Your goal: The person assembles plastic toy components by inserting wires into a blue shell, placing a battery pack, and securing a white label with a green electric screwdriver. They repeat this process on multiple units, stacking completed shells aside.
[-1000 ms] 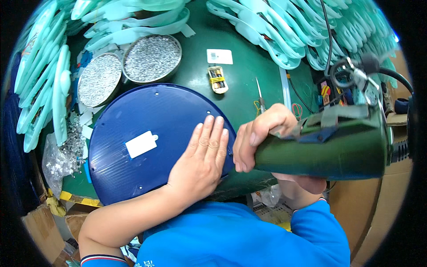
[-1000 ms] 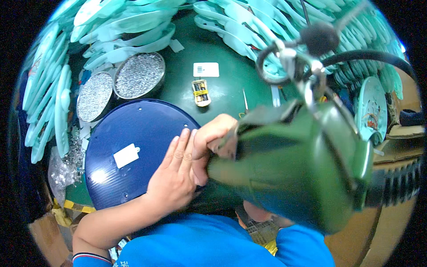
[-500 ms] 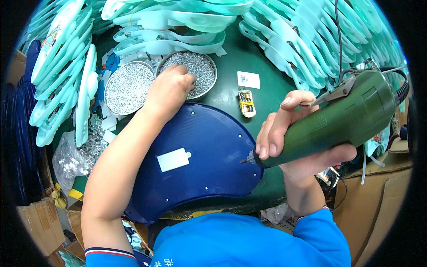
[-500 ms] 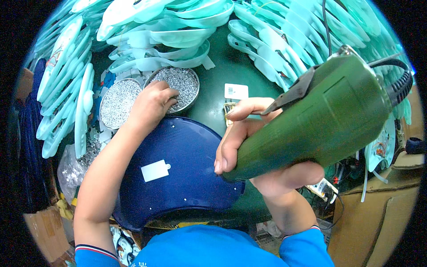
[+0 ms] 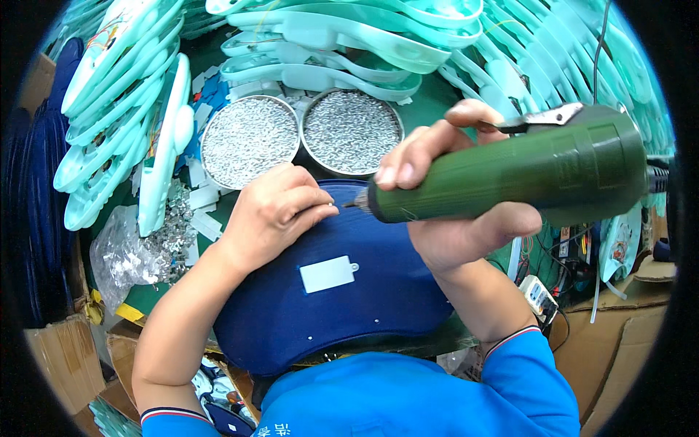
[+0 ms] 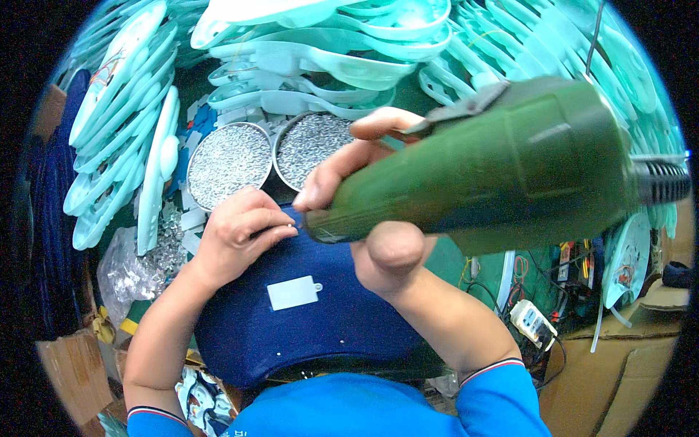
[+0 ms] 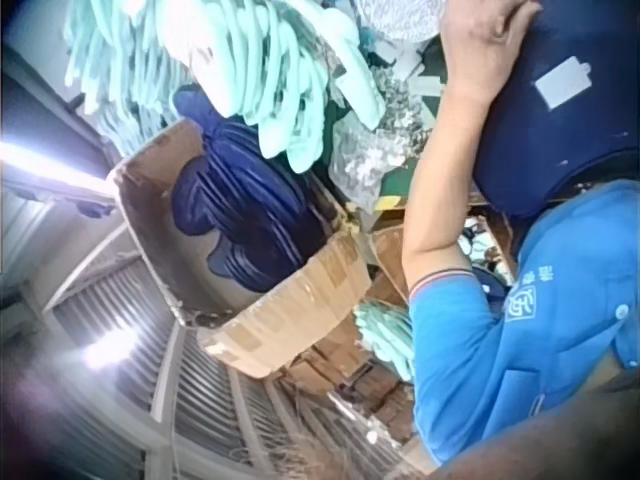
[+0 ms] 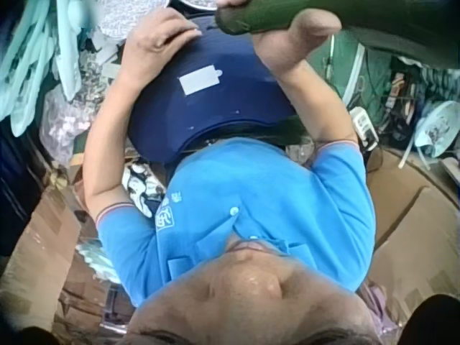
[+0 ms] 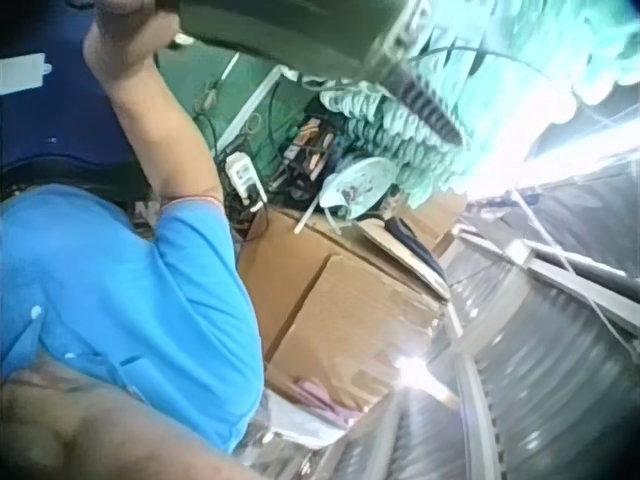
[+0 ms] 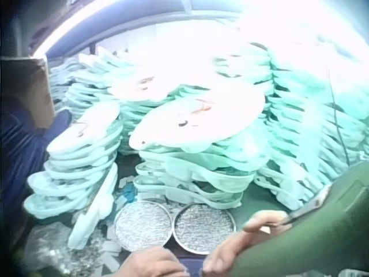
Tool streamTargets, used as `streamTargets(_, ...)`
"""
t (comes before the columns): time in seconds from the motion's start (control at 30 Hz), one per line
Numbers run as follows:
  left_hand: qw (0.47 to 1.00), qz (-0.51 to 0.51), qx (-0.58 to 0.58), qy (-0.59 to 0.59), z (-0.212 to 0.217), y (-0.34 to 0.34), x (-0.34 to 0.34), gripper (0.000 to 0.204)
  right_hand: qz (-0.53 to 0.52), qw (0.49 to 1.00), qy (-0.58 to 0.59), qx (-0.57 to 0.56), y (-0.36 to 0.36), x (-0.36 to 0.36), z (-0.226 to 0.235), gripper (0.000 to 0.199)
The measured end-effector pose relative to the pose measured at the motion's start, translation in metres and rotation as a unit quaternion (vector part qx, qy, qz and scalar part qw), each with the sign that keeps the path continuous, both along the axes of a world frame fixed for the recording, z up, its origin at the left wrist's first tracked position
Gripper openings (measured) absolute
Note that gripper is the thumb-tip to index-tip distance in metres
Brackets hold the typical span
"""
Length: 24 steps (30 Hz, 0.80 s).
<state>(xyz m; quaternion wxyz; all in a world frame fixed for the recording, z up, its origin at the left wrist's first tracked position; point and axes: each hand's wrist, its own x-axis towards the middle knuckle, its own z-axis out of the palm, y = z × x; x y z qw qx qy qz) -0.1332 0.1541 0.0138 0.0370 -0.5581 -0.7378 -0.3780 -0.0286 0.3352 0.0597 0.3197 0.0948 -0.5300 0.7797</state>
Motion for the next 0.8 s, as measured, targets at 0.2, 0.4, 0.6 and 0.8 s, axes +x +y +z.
streamTargets(0.2, 0.999, 0.041, 0.015, 0.012, 0.008, -0.042, 0.002, 0.016, 0.101, 0.993, -0.051, -0.037, -0.042, -0.021, 0.015, 0.105)
streamTargets(0.4, 0.983, 0.179, -0.002, 0.042, 0.004, -0.071, 0.015, 0.042, 0.092, 0.98, -0.101, 0.143, -0.068, -0.033, 0.023, 0.107)
streamTargets(0.6, 0.94, 0.234, -0.167, -0.183, -0.018, -0.086, 0.026, 0.055, 0.116, 0.973, -0.11, 0.166, -0.085, -0.045, 0.014, 0.104)
streamTargets(0.8, 0.948, 0.247, -0.158, -0.124, -0.021, -0.085, 0.031, 0.053, 0.136, 0.975, -0.107, 0.142, -0.091, -0.051, 0.002, 0.098)
